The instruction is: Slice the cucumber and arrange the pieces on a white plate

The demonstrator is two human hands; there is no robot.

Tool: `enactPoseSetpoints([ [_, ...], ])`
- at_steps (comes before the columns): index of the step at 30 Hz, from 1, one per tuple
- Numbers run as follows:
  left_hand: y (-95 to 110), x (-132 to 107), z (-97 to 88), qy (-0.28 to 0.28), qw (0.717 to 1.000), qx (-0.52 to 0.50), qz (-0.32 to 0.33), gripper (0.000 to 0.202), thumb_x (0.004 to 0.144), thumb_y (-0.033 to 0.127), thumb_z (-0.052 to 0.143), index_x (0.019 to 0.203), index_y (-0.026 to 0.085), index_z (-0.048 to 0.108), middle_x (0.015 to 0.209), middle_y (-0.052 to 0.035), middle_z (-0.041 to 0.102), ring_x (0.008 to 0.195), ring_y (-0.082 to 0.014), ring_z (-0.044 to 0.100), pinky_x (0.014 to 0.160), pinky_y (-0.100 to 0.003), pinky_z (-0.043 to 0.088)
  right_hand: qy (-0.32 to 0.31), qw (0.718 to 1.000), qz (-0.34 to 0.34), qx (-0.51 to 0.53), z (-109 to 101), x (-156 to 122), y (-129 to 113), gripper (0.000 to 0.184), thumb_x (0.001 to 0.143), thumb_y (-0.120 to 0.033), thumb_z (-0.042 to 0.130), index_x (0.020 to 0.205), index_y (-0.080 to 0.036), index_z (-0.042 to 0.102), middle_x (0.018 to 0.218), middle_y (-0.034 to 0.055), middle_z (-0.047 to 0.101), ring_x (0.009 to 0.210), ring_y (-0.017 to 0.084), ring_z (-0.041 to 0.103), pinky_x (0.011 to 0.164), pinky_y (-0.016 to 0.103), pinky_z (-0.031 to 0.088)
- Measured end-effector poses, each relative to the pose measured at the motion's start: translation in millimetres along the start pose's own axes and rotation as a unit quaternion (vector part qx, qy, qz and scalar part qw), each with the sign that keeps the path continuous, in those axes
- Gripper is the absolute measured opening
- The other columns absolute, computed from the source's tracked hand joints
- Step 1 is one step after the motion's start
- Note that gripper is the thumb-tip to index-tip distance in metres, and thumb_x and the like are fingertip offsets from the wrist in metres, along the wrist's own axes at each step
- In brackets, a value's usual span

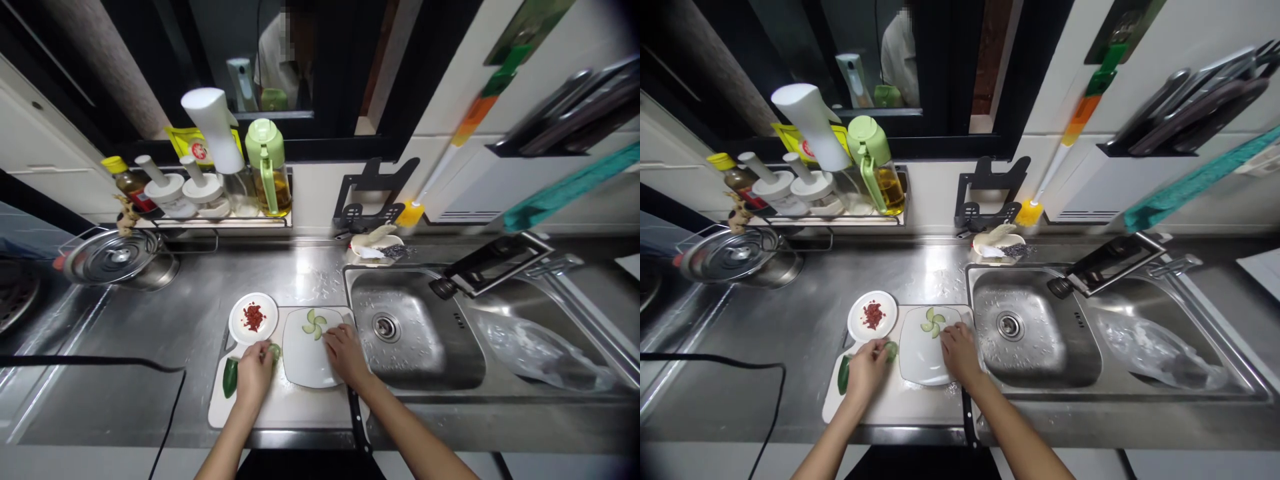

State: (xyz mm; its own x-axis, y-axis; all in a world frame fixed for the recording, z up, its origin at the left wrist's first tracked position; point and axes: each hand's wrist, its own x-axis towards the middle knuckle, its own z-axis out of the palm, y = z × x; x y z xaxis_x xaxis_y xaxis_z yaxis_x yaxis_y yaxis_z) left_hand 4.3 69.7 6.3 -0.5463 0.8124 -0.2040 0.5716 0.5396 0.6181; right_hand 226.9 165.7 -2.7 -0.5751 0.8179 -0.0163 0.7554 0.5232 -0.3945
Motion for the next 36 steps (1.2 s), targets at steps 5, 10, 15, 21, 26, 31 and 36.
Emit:
enactPoseSetpoints([
  [5,-16,-8,-1.0,-0.007,0.999,0.045,-0.019,0.026,0.077,0.027,0.051,0.096,0.017,0.064,0.088,-0.0082,0.068,0.083,-0.0216,0.062,0.078,-0.029,0.043,-0.008,1.000,-0.001,0.003,0,-10,-10,0.024,0.089,-0.020,0.045,0.101,-0.022,0.066,0.104,0.0074,0.063,0.105,0.023,0.044,0.084,0.035,0.038],
  [10,-22,-8,5.4,-0.016,0.999,0.047,-0.017,0.026,0.078,0.025,0.050,0.096,0.016,0.065,0.093,-0.0102,0.069,0.086,-0.0220,0.063,0.079,-0.029,0.043,-0.002,1.000,0.002,0.016,4,-18,-15,0.026,0.089,-0.019,0.043,0.100,-0.021,0.066,0.105,0.0077,0.063,0.107,0.024,0.043,0.085,0.035,0.039],
  [15,-21,-7,6.0,-0.021,0.999,0.042,-0.026,0.020,0.077,0.022,0.050,0.089,0.018,0.065,0.081,-0.0066,0.068,0.079,-0.0205,0.062,0.073,-0.028,0.042,-0.006,1.000,0.007,0.026,8,-25,-18,0.026,0.087,-0.017,0.044,0.102,-0.021,0.065,0.107,0.0075,0.062,0.108,0.025,0.043,0.084,0.036,0.040],
  [21,-20,-9,5.4,-0.002,0.999,0.021,-0.029,0.019,0.077,0.024,0.050,0.088,0.019,0.065,0.084,-0.0060,0.068,0.076,-0.0189,0.062,0.071,-0.027,0.042,-0.004,1.000,0.007,0.030,7,-28,-24,0.026,0.088,-0.018,0.044,0.102,-0.022,0.066,0.106,0.0076,0.062,0.109,0.025,0.043,0.083,0.036,0.040],
  [26,-23,-9,7.2,0.008,0.999,-0.016,-0.039,0.020,0.079,0.028,0.047,0.080,0.020,0.065,0.076,-0.0035,0.067,0.072,-0.0176,0.061,0.070,-0.026,0.042,0.004,0.999,0.002,0.035,10,-29,-29,0.027,0.085,-0.015,0.046,0.100,-0.022,0.067,0.104,0.0072,0.063,0.107,0.025,0.045,0.085,0.037,0.039],
  [31,-22,-9,6.9,0.006,0.997,-0.078,-0.018,0.022,0.077,0.035,0.050,0.078,0.020,0.065,0.074,-0.0022,0.067,0.067,-0.0156,0.059,0.067,-0.025,0.043,0.022,0.995,-0.004,0.096,17,-27,-34,0.027,0.081,-0.013,0.047,0.097,-0.021,0.067,0.101,0.0076,0.064,0.104,0.025,0.046,0.084,0.039,0.041],
  [36,-12,-12,1.2,-0.012,0.991,-0.117,0.059,0.022,0.076,0.037,0.052,0.075,0.019,0.065,0.072,-0.0017,0.065,0.057,-0.0125,0.052,0.061,-0.024,0.043,0.034,0.979,-0.019,0.201,22,-14,-43,0.029,0.079,-0.012,0.047,0.101,-0.018,0.066,0.097,0.0073,0.065,0.095,0.022,0.050,0.088,0.039,0.039],
])
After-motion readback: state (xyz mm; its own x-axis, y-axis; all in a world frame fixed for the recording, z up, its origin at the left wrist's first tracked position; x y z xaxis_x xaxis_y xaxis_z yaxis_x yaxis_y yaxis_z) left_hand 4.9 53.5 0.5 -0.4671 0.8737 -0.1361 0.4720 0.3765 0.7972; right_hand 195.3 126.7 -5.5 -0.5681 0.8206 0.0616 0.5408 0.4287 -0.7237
